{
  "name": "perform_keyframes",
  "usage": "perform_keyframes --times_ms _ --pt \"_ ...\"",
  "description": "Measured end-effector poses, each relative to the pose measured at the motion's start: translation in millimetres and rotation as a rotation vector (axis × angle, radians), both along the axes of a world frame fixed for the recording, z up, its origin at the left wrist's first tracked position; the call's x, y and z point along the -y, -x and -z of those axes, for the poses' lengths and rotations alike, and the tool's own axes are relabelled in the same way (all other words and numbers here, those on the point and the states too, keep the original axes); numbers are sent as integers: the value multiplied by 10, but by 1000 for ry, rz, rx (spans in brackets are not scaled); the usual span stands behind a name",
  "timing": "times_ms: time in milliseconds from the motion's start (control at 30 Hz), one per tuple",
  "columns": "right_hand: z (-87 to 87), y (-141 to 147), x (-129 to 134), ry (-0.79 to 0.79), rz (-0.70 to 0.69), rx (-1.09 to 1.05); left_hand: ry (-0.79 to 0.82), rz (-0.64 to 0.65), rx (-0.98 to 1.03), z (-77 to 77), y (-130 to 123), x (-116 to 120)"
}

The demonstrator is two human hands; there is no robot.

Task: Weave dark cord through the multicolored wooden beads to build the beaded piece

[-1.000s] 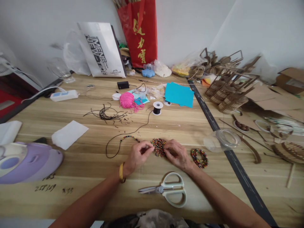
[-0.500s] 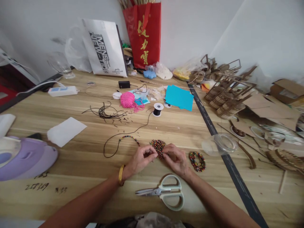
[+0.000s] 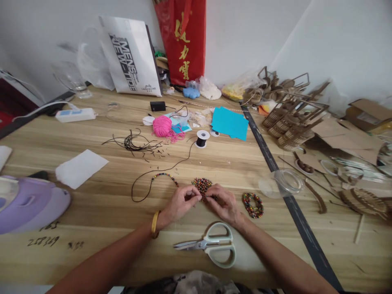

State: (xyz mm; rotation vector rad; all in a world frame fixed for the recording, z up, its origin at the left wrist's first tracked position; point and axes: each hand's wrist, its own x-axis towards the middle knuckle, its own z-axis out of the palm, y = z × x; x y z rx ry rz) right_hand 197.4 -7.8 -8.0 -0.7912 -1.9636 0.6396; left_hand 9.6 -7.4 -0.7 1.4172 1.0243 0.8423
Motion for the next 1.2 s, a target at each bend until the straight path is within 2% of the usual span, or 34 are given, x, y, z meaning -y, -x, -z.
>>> perform_keyframes --times_ms 1200 --pt "-10 -4 -25 41 -40 -21 -38 6 -31 -12 16 -16"
